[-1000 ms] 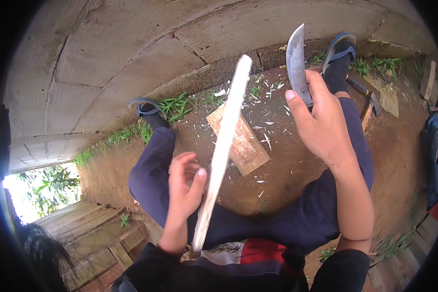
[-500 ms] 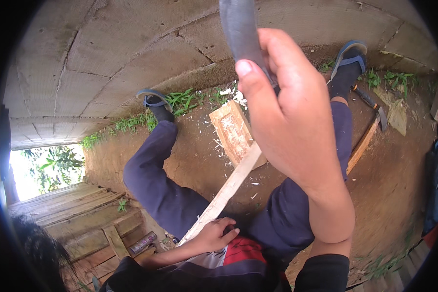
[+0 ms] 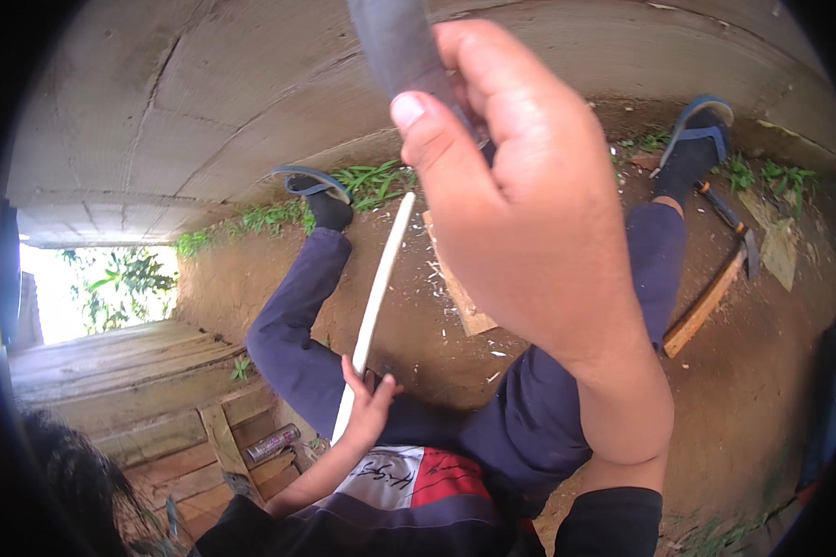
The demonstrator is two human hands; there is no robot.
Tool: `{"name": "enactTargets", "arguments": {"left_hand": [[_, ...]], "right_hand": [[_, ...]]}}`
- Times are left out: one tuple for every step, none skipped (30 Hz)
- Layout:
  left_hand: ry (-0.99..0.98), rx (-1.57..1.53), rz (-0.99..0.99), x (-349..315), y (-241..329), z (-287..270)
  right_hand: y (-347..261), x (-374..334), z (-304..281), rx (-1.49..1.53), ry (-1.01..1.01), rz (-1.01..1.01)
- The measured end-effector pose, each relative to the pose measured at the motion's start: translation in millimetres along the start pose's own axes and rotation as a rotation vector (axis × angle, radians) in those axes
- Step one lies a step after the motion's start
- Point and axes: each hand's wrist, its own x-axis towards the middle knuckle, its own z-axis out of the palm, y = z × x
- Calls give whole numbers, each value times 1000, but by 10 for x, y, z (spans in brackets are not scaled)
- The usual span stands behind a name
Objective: The person carves a long piece of light-colored wood using a curved knife, holding the wood with one hand and shaving off thin strips with the other. The person repeatedly turns and repositions the wood to work on different sides while sitting on the ground.
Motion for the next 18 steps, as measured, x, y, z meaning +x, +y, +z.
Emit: {"name": "enactTargets", "arguments": {"left_hand": [[42,-152,-141,45,103,-47],[98,-203,-202,72,132,-79],[167,-159,-140,104,59,-113],[237,-116,-82,167,-95,-162],[305,-71,-23,202,-239,-217],[313,48,136,180,-385,-276],[307,223,206,55,-271,-339],[319,438,136,-119,69,-445],[420,335,338,-201,96,-535],[522,376,377,-263,15,-784],[588,249,379,-477,223,-1010],[721,292,397,-559,338,-1196],[759,232,444,-597,331,-1422],[829,237,552,-665,251,-1731],[832,146,631,-699,320,-1901],[878,153,737,-724,408,-2011],[929,156,825,-717,524,-2088],[939,146,886,-698,583,-2179]], "right_hand": [[-16,8,-3,20,0,-2],[-27,12,-14,39,2,-4],[-44,15,-26,57,5,-8],[-54,18,-13,74,-24,-23],[-63,7,14,85,-34,-9],[-49,-11,23,86,-40,5],[-32,-26,-1,67,-41,17],[3,-56,-14,42,-47,44],[-17,-88,4,-10,-63,32],[-12,-111,37,-47,-85,20],[-76,-105,-66,-39,-84,-3],[-96,-123,-67,-14,-77,-11],[-117,-141,-68,17,-59,-24],[-192,-154,-76,71,-42,-47],[-251,-165,-116,111,-25,-71],[-272,-172,-152,119,-6,-72],[-242,-188,-100,132,-2,-46],[-215,-201,-55,134,2,-21]]}}
